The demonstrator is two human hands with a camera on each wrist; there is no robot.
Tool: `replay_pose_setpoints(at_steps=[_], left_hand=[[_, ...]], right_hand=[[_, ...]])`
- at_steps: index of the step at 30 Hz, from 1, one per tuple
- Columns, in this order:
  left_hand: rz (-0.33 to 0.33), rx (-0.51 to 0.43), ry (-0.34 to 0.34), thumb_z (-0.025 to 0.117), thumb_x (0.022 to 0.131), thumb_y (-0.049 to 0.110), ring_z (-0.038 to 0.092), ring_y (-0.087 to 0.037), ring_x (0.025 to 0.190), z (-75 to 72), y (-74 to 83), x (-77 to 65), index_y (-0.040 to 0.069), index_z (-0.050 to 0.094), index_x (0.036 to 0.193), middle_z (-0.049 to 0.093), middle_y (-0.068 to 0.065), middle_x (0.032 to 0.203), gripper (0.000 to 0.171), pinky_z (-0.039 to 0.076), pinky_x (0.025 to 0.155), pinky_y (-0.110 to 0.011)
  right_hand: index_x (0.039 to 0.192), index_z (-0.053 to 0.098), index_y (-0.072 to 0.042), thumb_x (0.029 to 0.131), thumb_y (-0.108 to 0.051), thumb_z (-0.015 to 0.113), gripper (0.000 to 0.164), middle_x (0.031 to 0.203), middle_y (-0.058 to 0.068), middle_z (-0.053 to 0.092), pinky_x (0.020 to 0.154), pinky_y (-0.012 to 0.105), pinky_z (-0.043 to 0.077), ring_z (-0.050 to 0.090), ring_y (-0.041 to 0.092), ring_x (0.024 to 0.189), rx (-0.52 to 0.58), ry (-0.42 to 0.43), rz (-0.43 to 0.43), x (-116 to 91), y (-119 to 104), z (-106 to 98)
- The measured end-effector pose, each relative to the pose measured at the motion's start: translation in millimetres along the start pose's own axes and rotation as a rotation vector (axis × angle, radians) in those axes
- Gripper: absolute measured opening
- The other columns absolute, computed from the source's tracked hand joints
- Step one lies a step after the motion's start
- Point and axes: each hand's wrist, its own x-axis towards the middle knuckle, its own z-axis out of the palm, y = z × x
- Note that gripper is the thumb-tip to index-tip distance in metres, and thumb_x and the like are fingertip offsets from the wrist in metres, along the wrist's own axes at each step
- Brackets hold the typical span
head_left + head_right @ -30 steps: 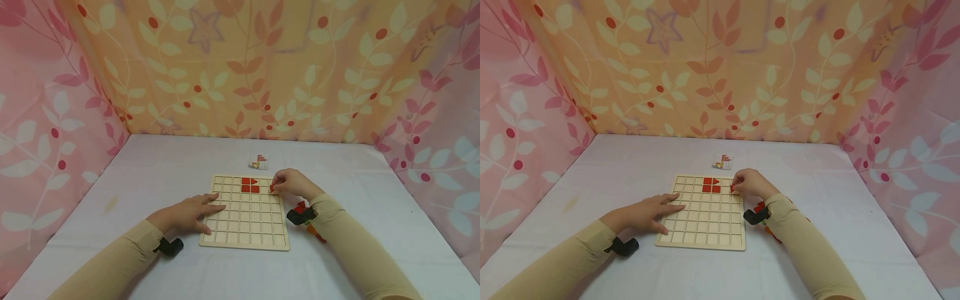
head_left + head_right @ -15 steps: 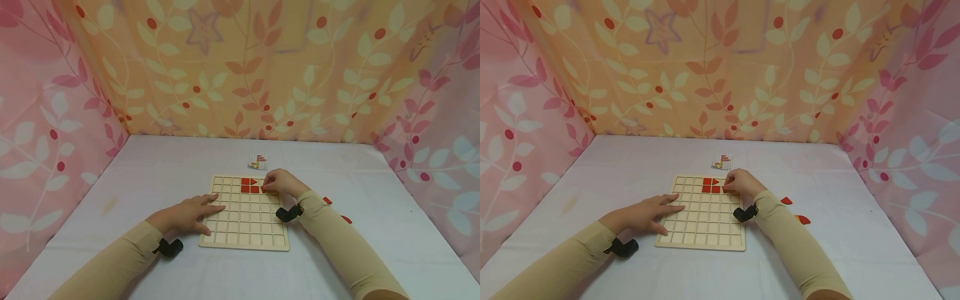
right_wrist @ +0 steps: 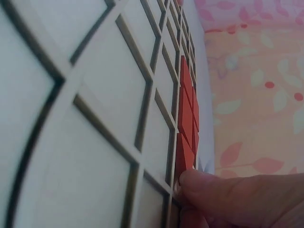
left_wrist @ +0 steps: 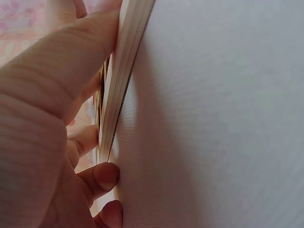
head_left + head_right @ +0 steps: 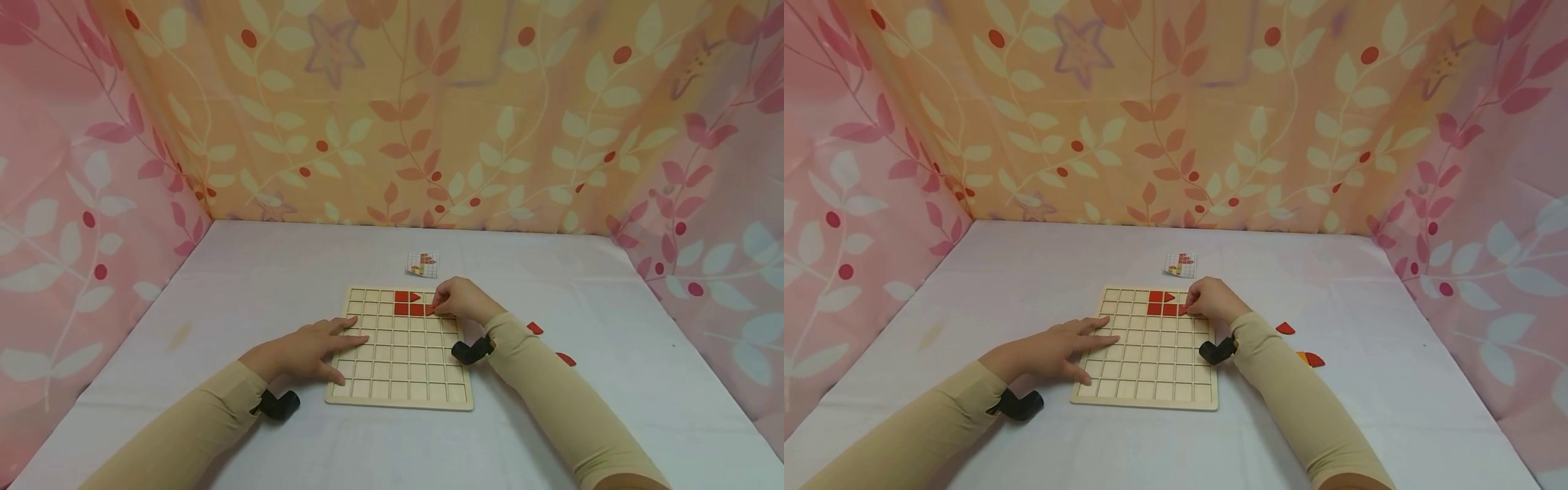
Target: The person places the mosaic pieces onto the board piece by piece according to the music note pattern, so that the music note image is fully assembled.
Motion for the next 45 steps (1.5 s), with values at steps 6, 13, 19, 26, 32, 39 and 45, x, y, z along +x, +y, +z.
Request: replay_pose_setpoints(at_steps=[6,13,19,26,32,39,45], left_hand=[[0.001,0.009,-0.002,0.062,0.073,0.060,0.018,-0.032,0.135,-0.7,0.6,0.6,0.036,0.030,0.142,0.011,-0.001,0.153,0.079,0.020,0.103,-0.053],[-0.010,0.006,-0.004,0.063,0.074,0.059,0.017,-0.032,0.136,-0.9,1.8,-0.4,0.036,0.030,0.142,0.012,-0.001,0.153,0.079,0.020,0.103,-0.054],[-0.018,0.009,-0.005,0.062,0.073,0.060,0.017,-0.032,0.136,-0.2,1.9,0.0,0.038,0.029,0.142,0.012,0.000,0.153,0.079,0.020,0.103,-0.053],[-0.012,0.014,-0.001,0.061,0.073,0.061,0.018,-0.032,0.136,0.6,0.7,0.5,0.039,0.029,0.142,0.012,0.000,0.153,0.079,0.021,0.103,-0.053],[-0.018,0.015,-0.004,0.061,0.073,0.061,0.017,-0.031,0.136,0.8,0.0,0.8,0.040,0.028,0.141,0.011,0.001,0.153,0.079,0.020,0.103,-0.053],[-0.043,0.005,-0.016,0.061,0.072,0.062,0.016,-0.029,0.137,1.6,0.2,1.9,0.042,0.027,0.141,0.009,0.004,0.153,0.079,0.020,0.104,-0.052],[-0.063,-0.001,-0.025,0.061,0.072,0.061,0.014,-0.028,0.137,1.7,0.5,2.8,0.044,0.026,0.141,0.008,0.006,0.153,0.079,0.018,0.104,-0.053]], right_hand=[[0.073,0.065,-0.009,0.079,-0.007,0.069,0.007,0.071,0.000,0.058,0.061,0.027,0.038,0.049,0.016,0.069,-0.040,0.008,-0.019,0.4,-5.2,0.7],[0.077,0.067,-0.007,0.079,-0.008,0.069,0.003,0.075,0.000,0.061,0.062,0.027,0.040,0.050,0.016,0.071,-0.048,-0.010,-0.029,-1.7,-7.1,-1.7],[0.082,0.068,-0.010,0.079,-0.008,0.066,0.005,0.077,0.000,0.061,0.065,0.030,0.039,0.050,0.018,0.073,-0.067,-0.008,-0.034,-9.0,2.6,-14.9],[0.087,0.069,-0.010,0.081,-0.008,0.065,0.007,0.075,0.002,0.057,0.065,0.030,0.040,0.049,0.019,0.074,-0.084,-0.022,-0.019,-27.1,17.3,-33.3],[0.087,0.069,-0.010,0.081,-0.006,0.064,0.009,0.074,0.001,0.059,0.067,0.030,0.042,0.050,0.018,0.073,-0.084,-0.039,-0.001,-43.8,33.0,-45.6],[0.089,0.069,-0.010,0.082,-0.008,0.065,0.009,0.074,0.001,0.058,0.066,0.030,0.042,0.050,0.018,0.073,-0.080,-0.049,0.052,-60.0,49.8,-53.9],[0.090,0.068,-0.012,0.081,-0.007,0.066,0.010,0.072,0.003,0.056,0.060,0.029,0.040,0.048,0.019,0.070,-0.036,-0.094,0.122,-69.2,63.2,-49.2]])
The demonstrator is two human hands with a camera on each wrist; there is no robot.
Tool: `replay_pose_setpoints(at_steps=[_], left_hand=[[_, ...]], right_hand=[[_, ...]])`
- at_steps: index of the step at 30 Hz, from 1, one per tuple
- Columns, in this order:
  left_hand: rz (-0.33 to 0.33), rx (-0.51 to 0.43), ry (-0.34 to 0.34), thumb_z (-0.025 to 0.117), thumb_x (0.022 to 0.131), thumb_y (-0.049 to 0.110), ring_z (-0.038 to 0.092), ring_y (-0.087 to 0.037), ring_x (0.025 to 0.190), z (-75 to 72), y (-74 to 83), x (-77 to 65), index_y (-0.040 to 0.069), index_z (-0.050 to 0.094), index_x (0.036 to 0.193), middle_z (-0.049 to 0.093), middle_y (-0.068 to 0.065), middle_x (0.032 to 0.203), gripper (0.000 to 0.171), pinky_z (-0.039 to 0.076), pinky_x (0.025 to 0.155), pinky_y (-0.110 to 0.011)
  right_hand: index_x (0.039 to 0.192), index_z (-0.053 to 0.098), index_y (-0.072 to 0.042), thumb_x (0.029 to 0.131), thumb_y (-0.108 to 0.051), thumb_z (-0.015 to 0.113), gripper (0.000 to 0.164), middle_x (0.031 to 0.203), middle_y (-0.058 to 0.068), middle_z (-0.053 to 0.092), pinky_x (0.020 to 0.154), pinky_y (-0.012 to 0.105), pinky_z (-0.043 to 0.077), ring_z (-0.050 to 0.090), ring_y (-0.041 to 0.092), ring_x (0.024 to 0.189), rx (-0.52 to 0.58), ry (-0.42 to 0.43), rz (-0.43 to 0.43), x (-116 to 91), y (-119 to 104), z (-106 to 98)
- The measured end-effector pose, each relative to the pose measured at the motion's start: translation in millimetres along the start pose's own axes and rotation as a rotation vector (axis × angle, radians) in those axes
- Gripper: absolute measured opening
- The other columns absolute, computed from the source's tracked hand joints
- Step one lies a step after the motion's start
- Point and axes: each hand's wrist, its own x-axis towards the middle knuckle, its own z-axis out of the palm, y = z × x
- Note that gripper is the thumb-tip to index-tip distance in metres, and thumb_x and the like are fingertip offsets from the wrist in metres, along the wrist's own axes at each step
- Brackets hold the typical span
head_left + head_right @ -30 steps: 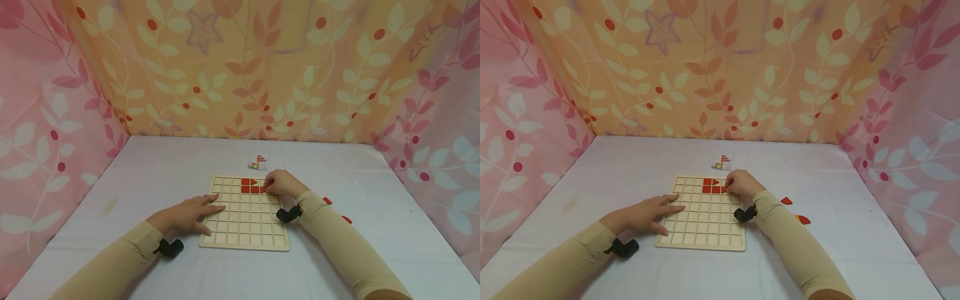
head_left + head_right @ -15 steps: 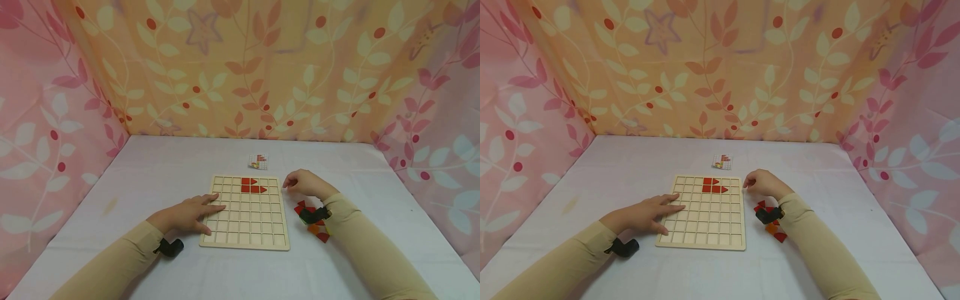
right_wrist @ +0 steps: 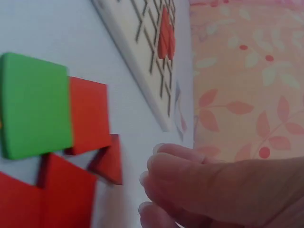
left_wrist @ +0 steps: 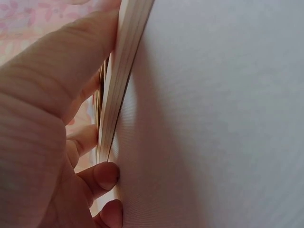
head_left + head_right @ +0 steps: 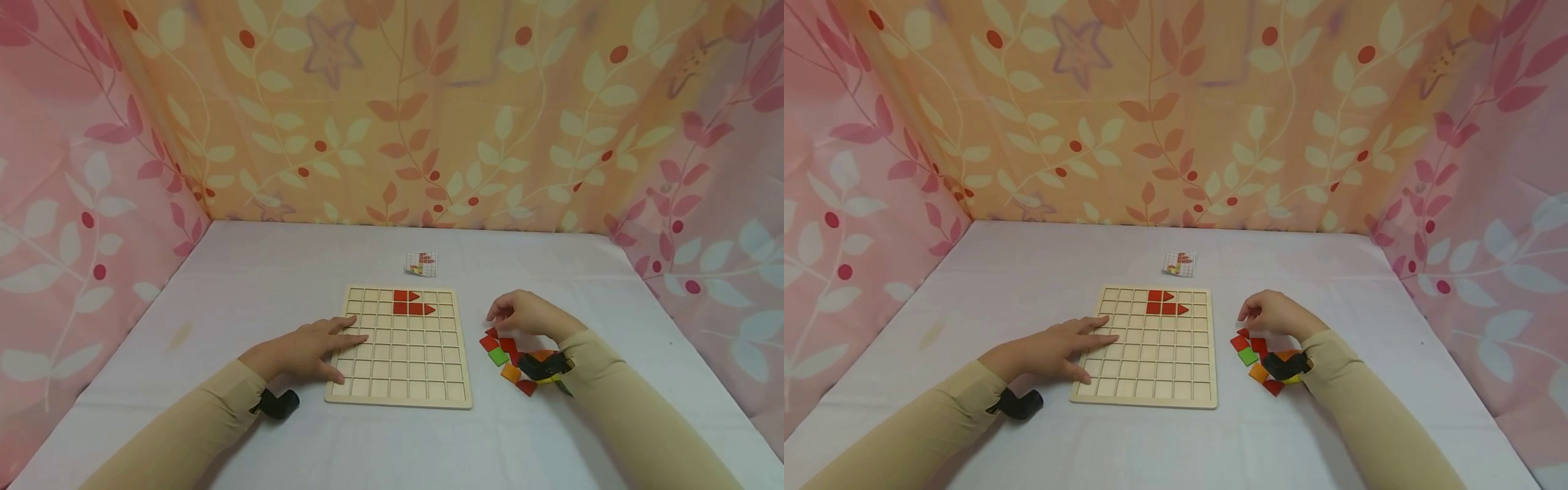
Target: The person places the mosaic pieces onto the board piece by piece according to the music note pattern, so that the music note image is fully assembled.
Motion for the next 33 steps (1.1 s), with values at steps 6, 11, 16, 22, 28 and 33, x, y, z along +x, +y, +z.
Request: replay_pose_setpoints(at_steps=[6,11,16,22,28,33], left_hand=[[0.000,0.003,0.002,0.061,0.072,0.061,0.014,-0.028,0.137,0.7,-0.9,0.2,0.045,0.026,0.140,0.009,0.006,0.153,0.078,0.018,0.104,-0.053],[0.008,0.001,0.008,0.061,0.073,0.062,0.015,-0.029,0.137,0.8,-1.6,0.5,0.044,0.026,0.140,0.009,0.006,0.153,0.078,0.018,0.104,-0.054],[0.017,-0.007,0.014,0.061,0.073,0.062,0.015,-0.029,0.137,1.0,-1.8,-0.1,0.044,0.027,0.140,0.010,0.006,0.153,0.078,0.018,0.103,-0.054],[0.015,-0.006,0.014,0.061,0.072,0.062,0.015,-0.029,0.137,0.9,-1.3,-0.8,0.044,0.027,0.140,0.010,0.006,0.153,0.078,0.018,0.103,-0.054],[0.010,-0.010,0.013,0.061,0.072,0.062,0.014,-0.028,0.137,1.5,-1.8,-0.2,0.045,0.027,0.140,0.009,0.007,0.153,0.078,0.018,0.104,-0.053],[0.011,-0.011,0.013,0.061,0.072,0.062,0.013,-0.028,0.137,2.1,-2.6,0.1,0.045,0.027,0.140,0.009,0.008,0.153,0.078,0.018,0.104,-0.053]], right_hand=[[0.089,0.069,-0.013,0.081,-0.003,0.066,0.013,0.069,0.003,0.054,0.064,0.030,0.041,0.050,0.018,0.071,0.045,-0.029,-0.037,-5.0,5.2,12.0],[0.091,0.067,-0.014,0.079,-0.002,0.067,0.017,0.071,0.005,0.052,0.059,0.029,0.041,0.048,0.019,0.070,0.065,-0.043,-0.024,-7.9,5.2,16.0],[0.090,0.067,-0.017,0.078,0.000,0.068,0.021,0.072,0.004,0.053,0.058,0.029,0.042,0.049,0.019,0.069,0.032,-0.056,-0.037,-9.2,2.9,17.1],[0.089,0.067,-0.019,0.078,-0.003,0.070,0.020,0.073,0.004,0.053,0.061,0.030,0.045,0.049,0.018,0.071,0.007,-0.074,-0.081,-8.8,1.1,19.5],[0.086,0.065,-0.018,0.077,-0.002,0.070,0.019,0.071,0.002,0.052,0.062,0.030,0.043,0.048,0.017,0.071,-0.008,-0.098,-0.122,-6.4,2.9,18.3],[0.085,0.064,-0.016,0.076,-0.001,0.071,0.019,0.071,0.002,0.052,0.062,0.030,0.043,0.048,0.017,0.070,-0.019,-0.118,-0.152,-5.1,3.7,16.3]])
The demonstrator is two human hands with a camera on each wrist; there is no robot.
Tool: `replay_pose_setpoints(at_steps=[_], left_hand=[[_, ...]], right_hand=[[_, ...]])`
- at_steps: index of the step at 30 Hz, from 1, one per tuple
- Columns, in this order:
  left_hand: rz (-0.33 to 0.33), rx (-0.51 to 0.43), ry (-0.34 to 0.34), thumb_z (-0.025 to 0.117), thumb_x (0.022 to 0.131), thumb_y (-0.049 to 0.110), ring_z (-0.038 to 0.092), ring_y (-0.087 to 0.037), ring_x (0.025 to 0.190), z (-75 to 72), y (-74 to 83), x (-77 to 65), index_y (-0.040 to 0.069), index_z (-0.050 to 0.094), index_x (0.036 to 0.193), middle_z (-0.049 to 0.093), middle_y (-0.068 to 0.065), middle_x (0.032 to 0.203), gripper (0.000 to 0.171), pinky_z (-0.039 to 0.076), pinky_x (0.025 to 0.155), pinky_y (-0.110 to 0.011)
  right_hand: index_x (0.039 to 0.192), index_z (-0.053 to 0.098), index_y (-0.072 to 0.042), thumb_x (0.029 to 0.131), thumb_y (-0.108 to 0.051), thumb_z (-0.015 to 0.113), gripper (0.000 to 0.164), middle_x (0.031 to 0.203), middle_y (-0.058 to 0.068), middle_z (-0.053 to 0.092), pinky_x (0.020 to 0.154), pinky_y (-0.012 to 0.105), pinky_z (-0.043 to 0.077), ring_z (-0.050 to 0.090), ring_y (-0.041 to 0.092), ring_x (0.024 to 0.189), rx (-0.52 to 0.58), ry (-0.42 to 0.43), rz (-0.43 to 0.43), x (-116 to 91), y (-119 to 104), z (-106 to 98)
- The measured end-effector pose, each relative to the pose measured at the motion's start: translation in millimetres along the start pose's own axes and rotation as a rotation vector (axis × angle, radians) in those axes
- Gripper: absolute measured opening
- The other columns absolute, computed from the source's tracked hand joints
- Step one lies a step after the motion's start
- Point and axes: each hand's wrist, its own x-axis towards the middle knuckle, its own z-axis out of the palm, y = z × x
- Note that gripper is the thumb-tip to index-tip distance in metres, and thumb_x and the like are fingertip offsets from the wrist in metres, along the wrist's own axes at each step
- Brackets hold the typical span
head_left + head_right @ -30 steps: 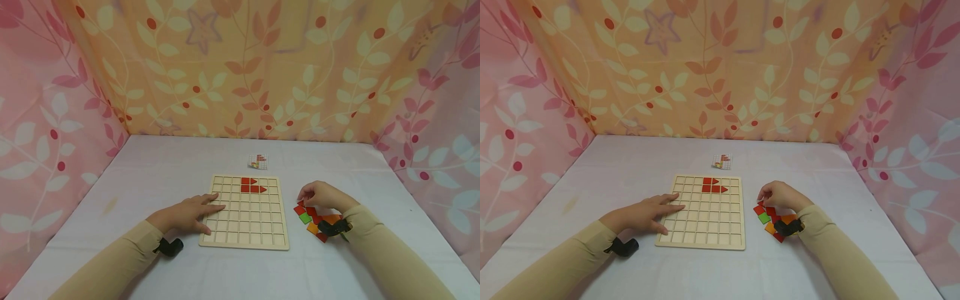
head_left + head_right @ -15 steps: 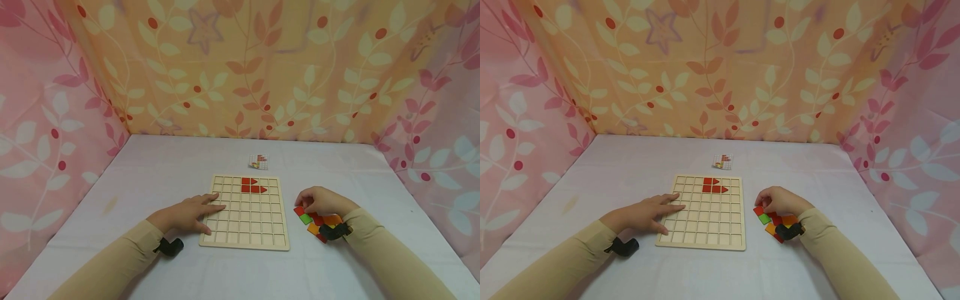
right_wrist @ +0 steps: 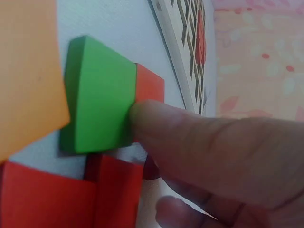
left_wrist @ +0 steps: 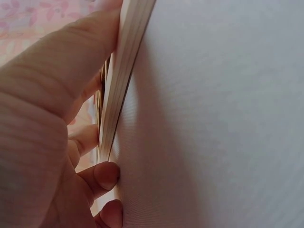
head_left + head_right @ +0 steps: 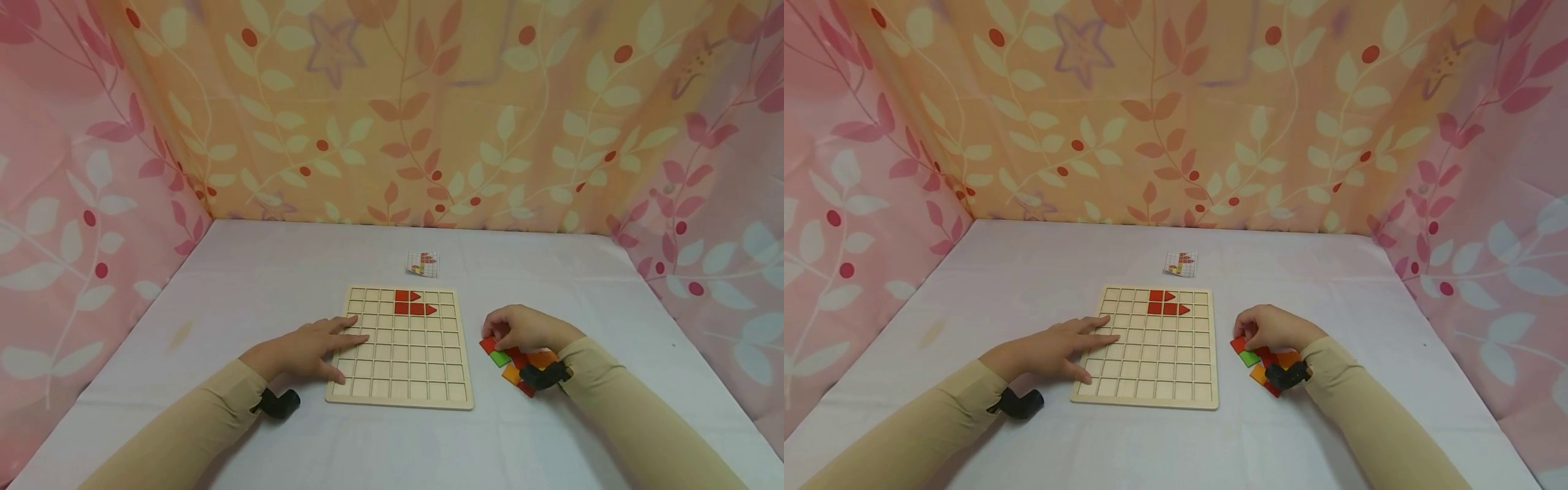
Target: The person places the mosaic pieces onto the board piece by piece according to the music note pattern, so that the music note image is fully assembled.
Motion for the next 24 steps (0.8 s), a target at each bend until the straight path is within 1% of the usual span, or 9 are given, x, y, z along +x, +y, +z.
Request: replay_pose_setpoints(at_steps=[8,12,15,20,24], left_hand=[[0.012,0.001,0.000,0.061,0.072,0.062,0.013,-0.029,0.137,-0.9,0.1,-0.3,0.044,0.027,0.141,0.008,0.006,0.153,0.079,0.017,0.104,-0.054],[0.012,0.003,0.004,0.061,0.072,0.062,0.014,-0.029,0.137,-0.9,0.5,-0.6,0.043,0.027,0.141,0.009,0.006,0.153,0.079,0.018,0.104,-0.054],[0.008,0.002,0.004,0.061,0.072,0.062,0.014,-0.029,0.137,-0.9,0.9,-0.9,0.043,0.027,0.140,0.009,0.006,0.153,0.079,0.018,0.104,-0.054],[0.002,-0.002,0.001,0.061,0.071,0.062,0.014,-0.029,0.137,-0.9,1.2,-1.2,0.044,0.027,0.140,0.009,0.007,0.153,0.079,0.018,0.104,-0.053],[0.002,-0.004,0.001,0.061,0.071,0.062,0.014,-0.029,0.137,-1.0,1.1,-1.4,0.044,0.027,0.140,0.008,0.007,0.153,0.079,0.018,0.104,-0.053]], right_hand=[[0.079,0.057,-0.014,0.072,0.000,0.073,0.022,0.075,0.002,0.051,0.061,0.029,0.041,0.047,0.017,0.071,-0.083,0.035,-0.090,-0.3,-2.0,-2.4],[0.078,0.054,-0.012,0.071,0.000,0.074,0.024,0.073,0.002,0.049,0.059,0.029,0.041,0.047,0.017,0.068,-0.089,0.023,-0.074,0.3,-3.0,-1.9],[0.077,0.054,-0.013,0.071,0.000,0.074,0.025,0.070,0.001,0.049,0.059,0.029,0.041,0.047,0.017,0.068,-0.083,0.010,-0.043,0.4,-4.2,-1.7],[0.076,0.060,-0.015,0.074,-0.003,0.072,0.017,0.068,-0.003,0.054,0.062,0.029,0.042,0.049,0.015,0.069,-0.090,0.005,-0.055,0.7,-6.8,-5.8],[0.075,0.063,-0.016,0.079,-0.007,0.069,0.011,0.068,-0.003,0.057,0.063,0.030,0.043,0.050,0.016,0.069,-0.078,0.034,-0.038,5.2,-13.3,-10.5]])
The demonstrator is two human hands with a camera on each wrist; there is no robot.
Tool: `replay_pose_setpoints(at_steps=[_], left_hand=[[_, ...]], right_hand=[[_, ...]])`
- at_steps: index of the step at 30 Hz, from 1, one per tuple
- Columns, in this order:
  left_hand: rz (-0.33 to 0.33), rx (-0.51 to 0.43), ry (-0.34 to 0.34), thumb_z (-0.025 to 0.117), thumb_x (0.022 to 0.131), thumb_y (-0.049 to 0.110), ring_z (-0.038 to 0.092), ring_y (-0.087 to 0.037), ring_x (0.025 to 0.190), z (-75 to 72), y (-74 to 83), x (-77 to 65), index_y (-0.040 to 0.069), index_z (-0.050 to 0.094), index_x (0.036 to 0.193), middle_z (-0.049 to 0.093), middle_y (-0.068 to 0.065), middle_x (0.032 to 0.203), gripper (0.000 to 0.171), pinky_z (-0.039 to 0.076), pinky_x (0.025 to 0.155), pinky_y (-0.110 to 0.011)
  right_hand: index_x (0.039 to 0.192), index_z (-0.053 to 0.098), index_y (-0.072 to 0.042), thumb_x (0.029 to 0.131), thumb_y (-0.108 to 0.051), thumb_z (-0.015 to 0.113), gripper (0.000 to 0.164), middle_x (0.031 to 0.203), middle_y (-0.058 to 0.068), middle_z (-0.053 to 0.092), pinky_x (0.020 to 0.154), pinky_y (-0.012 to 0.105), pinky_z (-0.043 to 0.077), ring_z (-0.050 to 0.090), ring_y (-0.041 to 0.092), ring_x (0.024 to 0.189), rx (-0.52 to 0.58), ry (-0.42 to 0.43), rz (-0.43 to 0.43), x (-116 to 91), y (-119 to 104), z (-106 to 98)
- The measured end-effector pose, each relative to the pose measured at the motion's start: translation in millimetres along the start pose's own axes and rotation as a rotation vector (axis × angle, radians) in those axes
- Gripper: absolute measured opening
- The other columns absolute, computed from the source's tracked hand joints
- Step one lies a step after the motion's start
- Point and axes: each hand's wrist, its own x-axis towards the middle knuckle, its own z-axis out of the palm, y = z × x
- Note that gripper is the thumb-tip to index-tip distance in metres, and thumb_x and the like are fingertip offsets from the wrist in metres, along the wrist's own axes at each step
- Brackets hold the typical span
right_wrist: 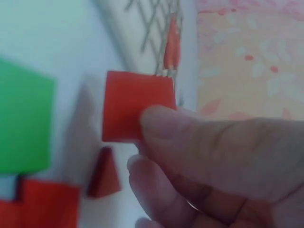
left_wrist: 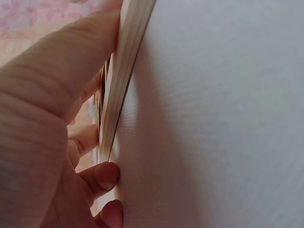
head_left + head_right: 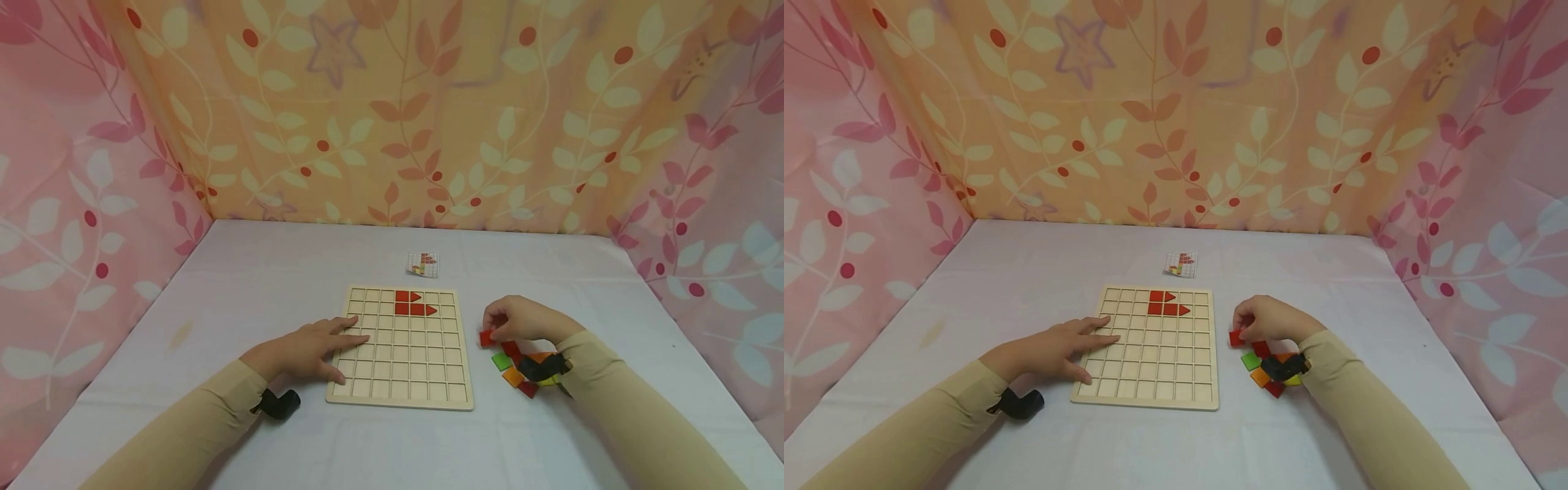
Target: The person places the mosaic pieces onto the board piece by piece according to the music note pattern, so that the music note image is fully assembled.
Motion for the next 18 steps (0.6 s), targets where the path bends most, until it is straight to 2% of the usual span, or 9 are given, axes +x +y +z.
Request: replay_pose_setpoints(at_steps=[4,7,10,14,18], left_hand=[[-0.001,-0.002,0.001,0.061,0.072,0.063,0.014,-0.029,0.137,0.4,-0.4,0.6,0.045,0.027,0.140,0.009,0.007,0.153,0.079,0.018,0.104,-0.053],[-0.002,0.002,0.000,0.060,0.071,0.063,0.014,-0.028,0.137,0.9,-1.1,1.0,0.046,0.026,0.140,0.009,0.007,0.153,0.078,0.018,0.104,-0.053],[-0.001,0.010,0.000,0.060,0.071,0.064,0.014,-0.028,0.137,1.4,-1.7,1.3,0.046,0.026,0.140,0.008,0.007,0.153,0.078,0.018,0.104,-0.052],[-0.001,0.014,0.001,0.059,0.072,0.064,0.014,-0.028,0.137,1.2,-1.7,1.1,0.046,0.026,0.140,0.008,0.007,0.153,0.078,0.018,0.104,-0.052],[0.003,0.012,0.004,0.059,0.072,0.064,0.014,-0.029,0.137,0.9,-1.5,1.0,0.046,0.026,0.140,0.009,0.007,0.153,0.078,0.018,0.104,-0.052]], right_hand=[[0.076,0.064,-0.016,0.081,-0.010,0.068,0.009,0.070,-0.001,0.058,0.063,0.031,0.043,0.051,0.017,0.071,0.019,0.032,0.020,9.1,-10.8,-0.4],[0.078,0.064,-0.015,0.081,-0.011,0.068,0.007,0.074,0.001,0.058,0.057,0.031,0.044,0.052,0.021,0.067,0.065,0.045,0.022,17.6,-20.5,2.4],[0.080,0.065,-0.014,0.081,-0.011,0.068,0.004,0.076,0.000,0.059,0.056,0.031,0.043,0.052,0.021,0.069,0.088,0.086,-0.009,27.4,-29.9,6.4],[0.080,0.065,-0.014,0.080,-0.012,0.068,0.004,0.075,-0.002,0.059,0.064,0.030,0.041,0.050,0.017,0.074,0.080,0.146,-0.060,40.4,-41.5,11.8],[0.078,0.063,-0.014,0.080,-0.011,0.069,0.007,0.074,-0.003,0.058,0.064,0.030,0.040,0.049,0.015,0.072,0.104,0.158,-0.080,50.8,-53.5,16.7]])
